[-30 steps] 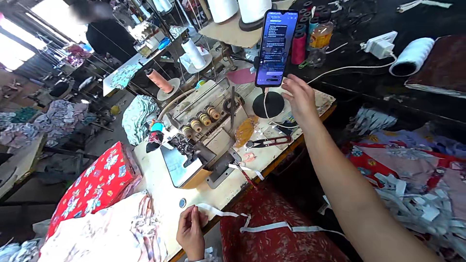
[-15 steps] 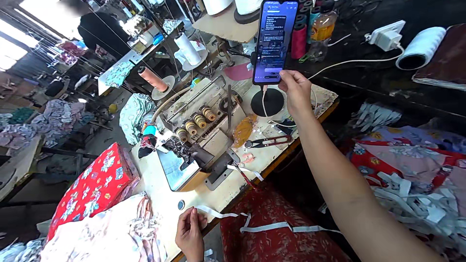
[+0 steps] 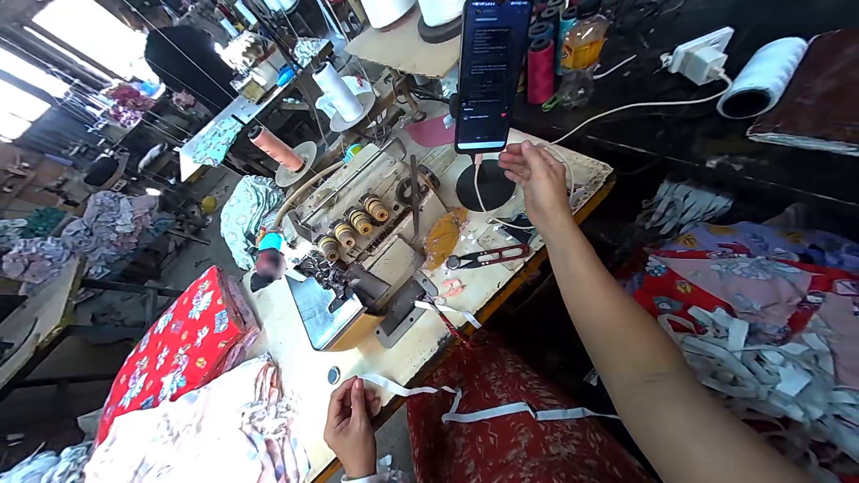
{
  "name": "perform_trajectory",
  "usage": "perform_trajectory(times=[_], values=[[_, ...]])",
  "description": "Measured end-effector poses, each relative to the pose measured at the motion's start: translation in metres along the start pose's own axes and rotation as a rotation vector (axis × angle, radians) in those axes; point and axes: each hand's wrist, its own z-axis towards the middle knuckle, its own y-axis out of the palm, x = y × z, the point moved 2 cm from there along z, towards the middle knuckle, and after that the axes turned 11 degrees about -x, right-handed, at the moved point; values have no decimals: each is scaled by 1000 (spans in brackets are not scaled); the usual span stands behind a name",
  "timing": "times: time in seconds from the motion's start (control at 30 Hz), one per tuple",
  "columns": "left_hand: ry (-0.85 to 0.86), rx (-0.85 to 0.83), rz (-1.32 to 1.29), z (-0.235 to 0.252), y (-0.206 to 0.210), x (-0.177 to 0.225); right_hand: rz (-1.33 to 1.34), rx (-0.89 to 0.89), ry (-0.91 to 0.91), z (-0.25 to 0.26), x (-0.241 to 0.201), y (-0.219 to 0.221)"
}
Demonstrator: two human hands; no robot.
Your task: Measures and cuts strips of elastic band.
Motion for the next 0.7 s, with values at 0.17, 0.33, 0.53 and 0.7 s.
perform_trajectory(times=[0.17,0.33,0.53,0.7], values=[[-7,5,4,0,0,-3,-18,11,-34,10,-8,4],[-1,3,9,0,-1,-3,-49,11,-96,25,-24,10],[7,-1,17,0,-1,-2,-116,81,-94,32,-32,15],[2,0,0,0,0,-2,-118,115,-123,38,-30,18]])
